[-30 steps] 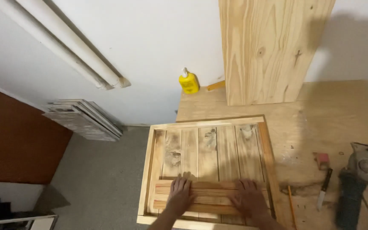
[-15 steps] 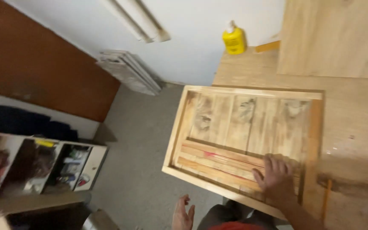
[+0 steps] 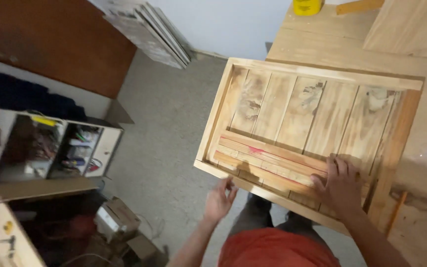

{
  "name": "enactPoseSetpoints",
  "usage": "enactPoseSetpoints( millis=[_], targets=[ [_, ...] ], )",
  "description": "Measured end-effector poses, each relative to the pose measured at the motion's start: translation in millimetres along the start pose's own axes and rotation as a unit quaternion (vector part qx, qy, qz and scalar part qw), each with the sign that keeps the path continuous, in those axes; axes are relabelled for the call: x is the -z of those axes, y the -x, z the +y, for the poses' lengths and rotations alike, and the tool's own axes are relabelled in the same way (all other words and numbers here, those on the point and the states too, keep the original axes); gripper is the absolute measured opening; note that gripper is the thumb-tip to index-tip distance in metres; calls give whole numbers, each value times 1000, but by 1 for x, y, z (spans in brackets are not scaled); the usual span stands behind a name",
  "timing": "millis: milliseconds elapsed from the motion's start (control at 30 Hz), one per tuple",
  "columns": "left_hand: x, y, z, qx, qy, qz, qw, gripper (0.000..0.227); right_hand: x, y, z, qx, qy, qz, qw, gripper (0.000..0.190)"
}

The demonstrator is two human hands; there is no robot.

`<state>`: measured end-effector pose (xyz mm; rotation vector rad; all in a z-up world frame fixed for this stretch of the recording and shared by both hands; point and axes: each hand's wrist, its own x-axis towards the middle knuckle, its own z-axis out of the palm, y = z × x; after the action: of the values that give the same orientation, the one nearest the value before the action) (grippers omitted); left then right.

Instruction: Aligning and positioning a wooden board within a larger wooden frame on a workbench to check for fit and alignment.

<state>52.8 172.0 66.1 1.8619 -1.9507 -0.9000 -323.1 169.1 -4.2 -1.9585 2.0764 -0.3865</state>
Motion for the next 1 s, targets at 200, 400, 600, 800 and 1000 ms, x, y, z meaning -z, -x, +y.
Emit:
enactPoseSetpoints(
  millis=[200, 400, 600, 800, 1000],
  targets=[
    [-5, -91, 10, -289, -161, -73, 941, 68, -2, -3, -32, 92, 25, -30, 995, 125],
    [-47, -157, 28, -358, -254, -74, 896, 72, -27, -26, -72, 105, 108, -173, 973, 176],
    [-26, -172, 50, -378, -351, -305, 801, 106, -18, -37, -94, 13, 130, -257, 957, 159],
    [-33, -185, 35, -433, -313, -254, 806, 119, -14, -50, -95, -17, 238, -293, 926, 158],
    [-13, -195, 42, -433, -299, -340, 780, 123, -23, -46, -96, 49, 287, -154, 944, 142]
  ],
)
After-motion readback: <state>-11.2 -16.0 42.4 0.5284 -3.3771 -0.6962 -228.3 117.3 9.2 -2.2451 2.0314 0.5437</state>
